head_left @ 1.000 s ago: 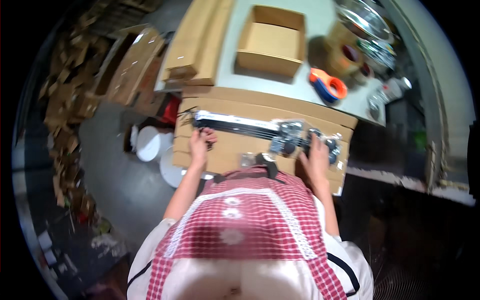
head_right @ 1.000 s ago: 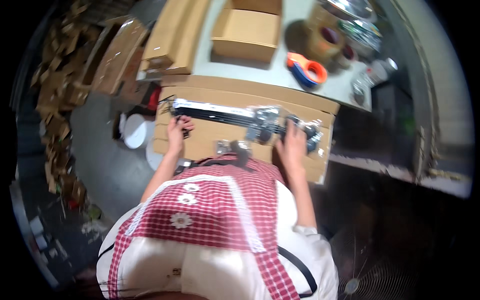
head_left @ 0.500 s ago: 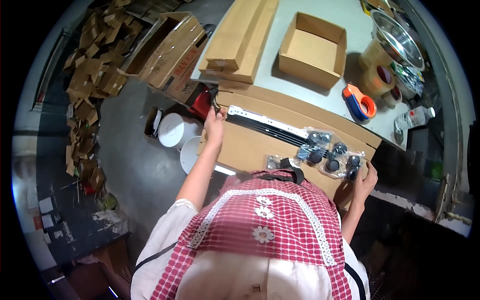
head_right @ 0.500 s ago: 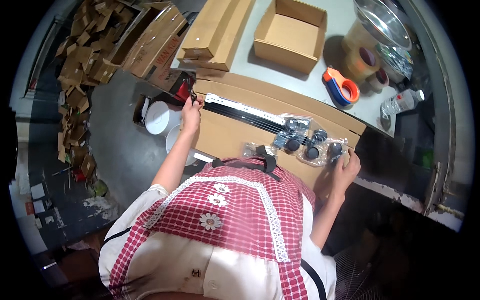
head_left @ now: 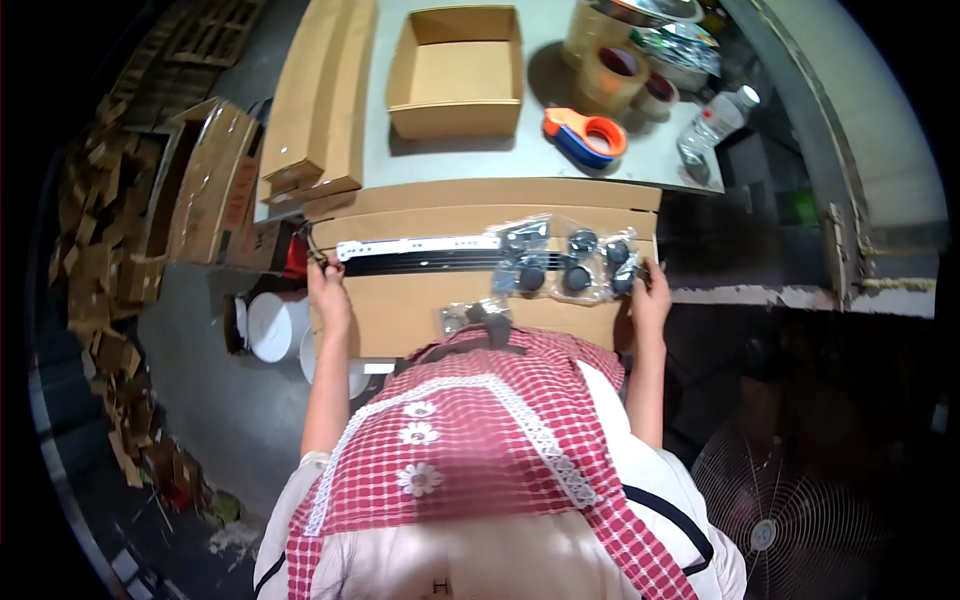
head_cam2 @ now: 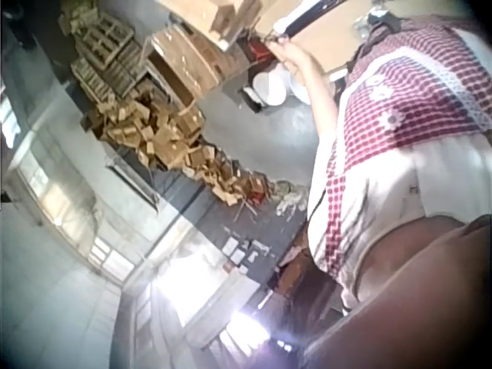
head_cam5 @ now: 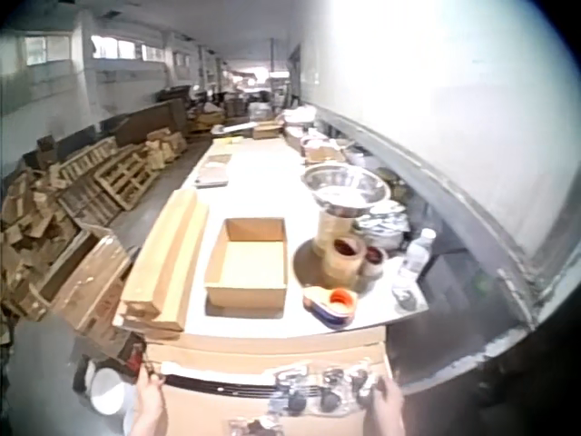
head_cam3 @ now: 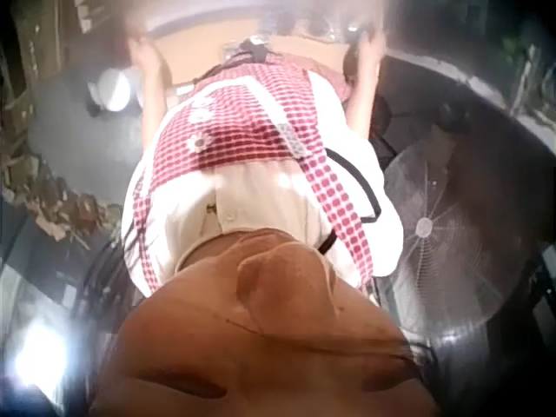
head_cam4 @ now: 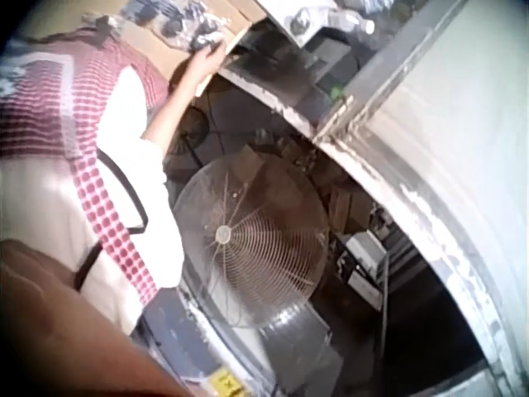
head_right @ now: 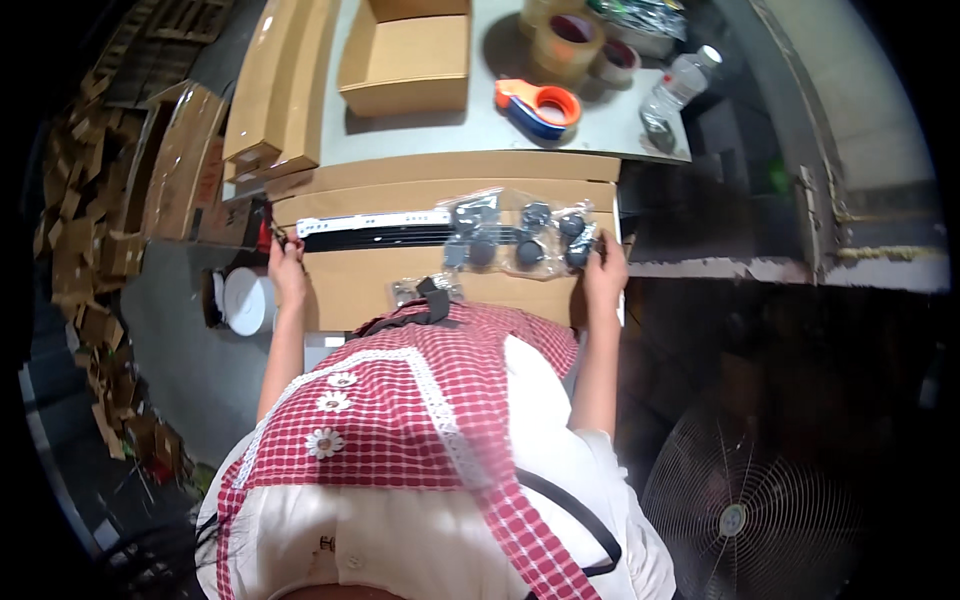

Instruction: The person organizes various cardboard boxes, metal parts, and rails on a workbench and then discards several empty boxes into a large pile.

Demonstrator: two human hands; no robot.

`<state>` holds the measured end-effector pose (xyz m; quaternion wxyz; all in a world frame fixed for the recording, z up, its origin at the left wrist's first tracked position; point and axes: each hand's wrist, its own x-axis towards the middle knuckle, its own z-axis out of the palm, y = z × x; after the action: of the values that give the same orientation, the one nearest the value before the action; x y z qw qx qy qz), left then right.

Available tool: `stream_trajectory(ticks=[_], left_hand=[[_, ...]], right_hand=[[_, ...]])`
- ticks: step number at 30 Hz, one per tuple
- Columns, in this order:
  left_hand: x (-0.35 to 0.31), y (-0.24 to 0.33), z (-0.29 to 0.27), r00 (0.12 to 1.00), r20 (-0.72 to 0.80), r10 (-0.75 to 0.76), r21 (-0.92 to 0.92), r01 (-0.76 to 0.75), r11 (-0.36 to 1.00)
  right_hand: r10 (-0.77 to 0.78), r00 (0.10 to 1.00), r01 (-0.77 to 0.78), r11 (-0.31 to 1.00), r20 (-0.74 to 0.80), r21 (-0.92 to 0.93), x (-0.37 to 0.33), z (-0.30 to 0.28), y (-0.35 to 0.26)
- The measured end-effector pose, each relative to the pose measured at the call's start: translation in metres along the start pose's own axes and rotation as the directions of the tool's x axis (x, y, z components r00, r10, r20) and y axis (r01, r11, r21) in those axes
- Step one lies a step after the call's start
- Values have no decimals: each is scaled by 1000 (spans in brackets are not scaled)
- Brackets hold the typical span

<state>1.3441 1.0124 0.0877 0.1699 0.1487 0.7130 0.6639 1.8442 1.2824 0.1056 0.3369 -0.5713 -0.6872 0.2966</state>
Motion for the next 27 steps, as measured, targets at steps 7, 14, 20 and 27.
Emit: stream_trajectory(ticks=[7, 14, 20, 27], left_hand=[[-10, 15, 13, 999, -33, -38, 27, 39, 999], [-15, 17, 11, 999, -37, 11, 50, -9, 999], [-13, 7, 8, 999, -54, -2, 6, 2, 1000], [-12, 3, 6, 999, -30, 16, 25, -15, 1000]], right_hand=[[29, 997, -31, 999, 66, 24, 4, 11, -30], [14, 992, -7, 998, 123, -57, -1, 30, -70], [-404, 892, 449, 840, 203, -304, -4, 26, -106], [-352, 798, 593, 599, 489, -537, -3, 45, -93]])
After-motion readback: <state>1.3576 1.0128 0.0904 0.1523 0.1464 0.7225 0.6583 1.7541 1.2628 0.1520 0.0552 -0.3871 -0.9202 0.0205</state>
